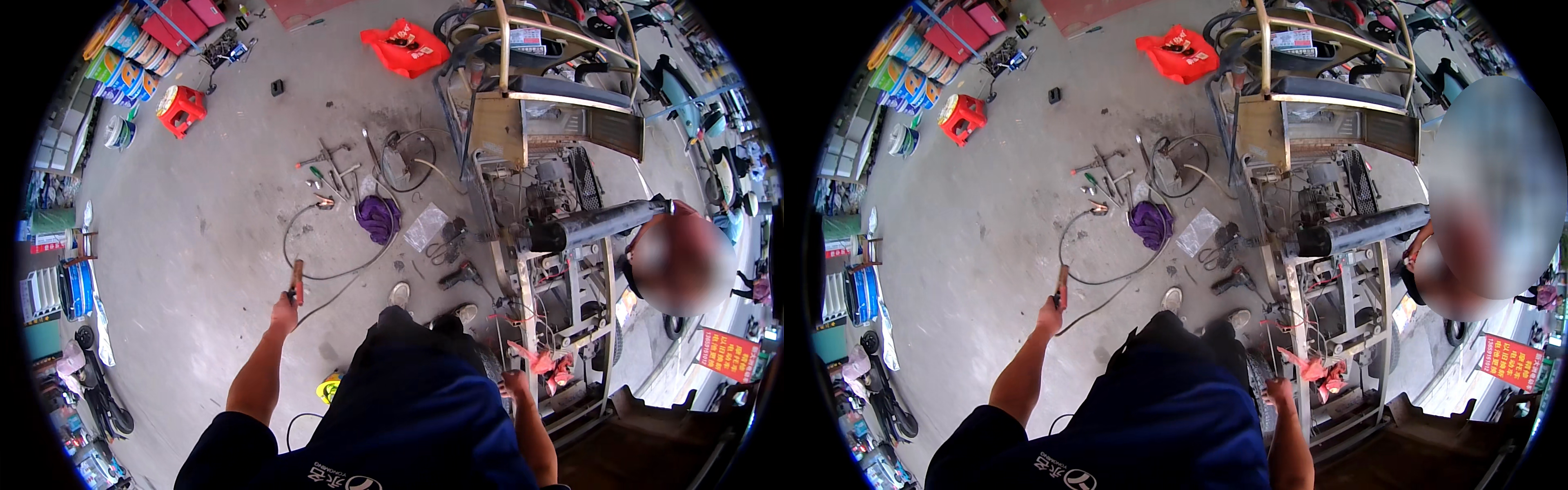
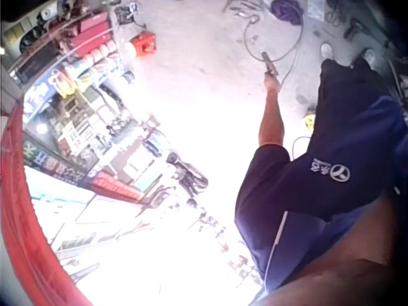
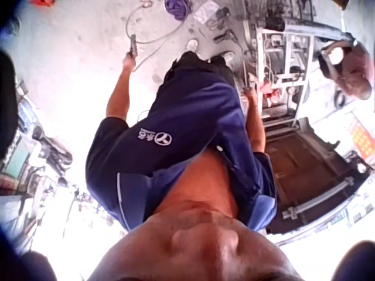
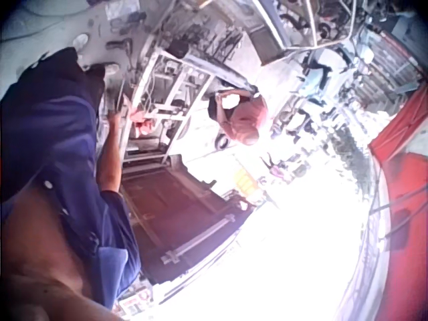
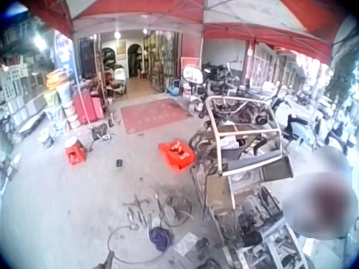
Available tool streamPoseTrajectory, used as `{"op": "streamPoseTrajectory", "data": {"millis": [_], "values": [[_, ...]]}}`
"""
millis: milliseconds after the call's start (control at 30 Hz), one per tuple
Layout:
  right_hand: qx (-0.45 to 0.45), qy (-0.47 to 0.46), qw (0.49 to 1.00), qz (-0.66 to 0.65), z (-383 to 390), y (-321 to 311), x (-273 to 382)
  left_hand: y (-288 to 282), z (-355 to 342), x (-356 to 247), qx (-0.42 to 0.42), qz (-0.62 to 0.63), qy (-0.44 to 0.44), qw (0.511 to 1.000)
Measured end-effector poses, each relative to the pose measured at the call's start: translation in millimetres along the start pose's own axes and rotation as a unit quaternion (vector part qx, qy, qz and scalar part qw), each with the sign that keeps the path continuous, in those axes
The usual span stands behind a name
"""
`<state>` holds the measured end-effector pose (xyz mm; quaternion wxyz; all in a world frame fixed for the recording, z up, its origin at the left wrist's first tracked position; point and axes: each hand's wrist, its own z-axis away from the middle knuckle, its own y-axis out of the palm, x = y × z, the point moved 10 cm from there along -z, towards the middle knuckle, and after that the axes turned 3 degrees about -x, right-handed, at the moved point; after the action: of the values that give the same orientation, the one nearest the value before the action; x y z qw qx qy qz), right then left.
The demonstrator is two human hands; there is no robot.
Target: The person works on the exposed wiring of a vehicle chassis in a workshop. They use a multimeter to test electrical connections and manipulate various wires within the frame. Another person is present in the background, also working on the vehicle.
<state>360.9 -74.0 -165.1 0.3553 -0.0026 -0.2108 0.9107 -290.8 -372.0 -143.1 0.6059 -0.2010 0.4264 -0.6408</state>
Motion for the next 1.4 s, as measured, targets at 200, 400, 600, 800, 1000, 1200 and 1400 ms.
{"op": "streamPoseTrajectory", "data": {"millis": [200, 400, 600, 800, 1000, 1200, 1400], "values": [[-0.008, -0.1, 0.995, -0.025, 39, 3, 61, 15, 5, 46, 0.074, -0.102, -0.037, 0.991], [-0.02, -0.117, 0.993, -0.022, 45, 1, 63, -21, 21, 64, 0.188, -0.123, -0.088, 0.971], [0.015, -0.256, 0.965, 0.062, 41, -4, 61, -41, -16, 126, 0.198, -0.235, -0.061, 0.95], [-0.04, -0.081, 0.995, -0.039, 68, -10, 54, 64, -33, 63, 0.169, 0.305, -0.072, 0.935], [-0.036, -0.104, 0.993, -0.048, 60, -22, 40, 42, -10, -71, 0.097, 0.141, 0.093, 0.981], [-0.056, -0.075, 0.994, -0.062, 79, -16, 21, 66, -45, -132, 0.113, 0.173, 0.131, 0.97], [-0.048, -0.052, 0.995, -0.066, 94, -3, 1, 156, -55, -162, 0.036, 0.02, 0.169, 0.985]]}}
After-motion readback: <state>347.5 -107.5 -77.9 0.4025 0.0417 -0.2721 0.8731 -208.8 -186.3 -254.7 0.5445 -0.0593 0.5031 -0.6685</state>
